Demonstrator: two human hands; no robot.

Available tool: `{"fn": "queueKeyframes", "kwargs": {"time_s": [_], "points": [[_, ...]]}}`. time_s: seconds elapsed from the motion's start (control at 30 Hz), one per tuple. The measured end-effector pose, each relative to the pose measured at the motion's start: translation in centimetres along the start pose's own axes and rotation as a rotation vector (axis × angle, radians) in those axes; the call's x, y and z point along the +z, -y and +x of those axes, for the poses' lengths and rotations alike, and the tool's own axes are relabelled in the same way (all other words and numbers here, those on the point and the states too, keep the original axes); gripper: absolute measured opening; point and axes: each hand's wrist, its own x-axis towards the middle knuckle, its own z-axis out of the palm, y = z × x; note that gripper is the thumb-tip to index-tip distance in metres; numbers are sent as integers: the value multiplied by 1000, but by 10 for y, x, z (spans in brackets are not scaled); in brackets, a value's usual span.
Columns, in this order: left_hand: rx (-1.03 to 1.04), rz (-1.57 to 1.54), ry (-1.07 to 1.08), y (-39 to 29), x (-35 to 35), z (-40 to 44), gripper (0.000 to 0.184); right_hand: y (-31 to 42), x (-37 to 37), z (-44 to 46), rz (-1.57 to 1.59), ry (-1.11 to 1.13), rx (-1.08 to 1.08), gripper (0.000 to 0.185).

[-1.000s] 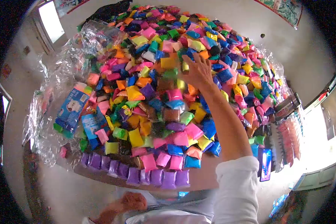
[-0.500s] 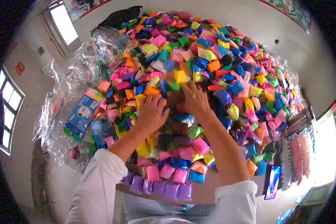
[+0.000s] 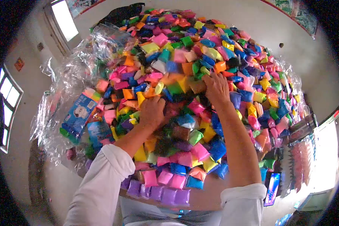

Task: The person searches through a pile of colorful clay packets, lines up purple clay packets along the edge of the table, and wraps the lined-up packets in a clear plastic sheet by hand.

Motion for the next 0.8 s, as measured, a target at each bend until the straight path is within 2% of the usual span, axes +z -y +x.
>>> {"fn": "queueKeyframes", "kwargs": {"time_s": [0.03,0.07,0.13,0.17,0.2,0.27,0.33,0.4,0.47,0.5,0.53,0.57,0.6,0.67,0.73,0.8], "points": [[2,-13,-3,0,3,0,23,-2,-6,4,-80,79,22,26],[-41,-38,59,-2,-3,3,20,0,-16,11,-92,83,23,26],[-82,-74,125,-2,2,4,18,11,-42,28,-194,571,106,48],[-28,-75,-11,2,11,2,18,18,-59,41,-123,748,156,60],[22,-78,-146,1,12,2,18,22,-64,50,-129,757,157,60],[4,-62,-131,-2,12,4,17,29,-63,69,-53,632,184,57],[-42,-19,-35,-2,14,7,18,50,-50,85,175,324,208,58],[-46,-33,-68,0,22,6,18,55,14,84,-29,237,-98,58],[-50,-72,-95,-4,28,7,19,81,49,67,-220,65,28,61],[-87,-95,-37,-4,23,11,20,77,64,65,-234,74,27,61],[-125,-114,27,-3,21,11,20,72,77,63,-161,-2,38,61],[-116,-110,-52,-1,29,8,22,66,81,61,-87,-84,50,62],[-110,-119,-56,2,34,6,22,62,68,63,-98,-85,52,62],[-65,-80,-83,5,38,6,25,48,39,70,-180,270,37,60],[-80,-44,-79,4,34,7,27,16,42,68,-189,229,57,54],[-105,-12,-56,1,31,6,28,-15,43,70,-393,186,-11,44]]}}
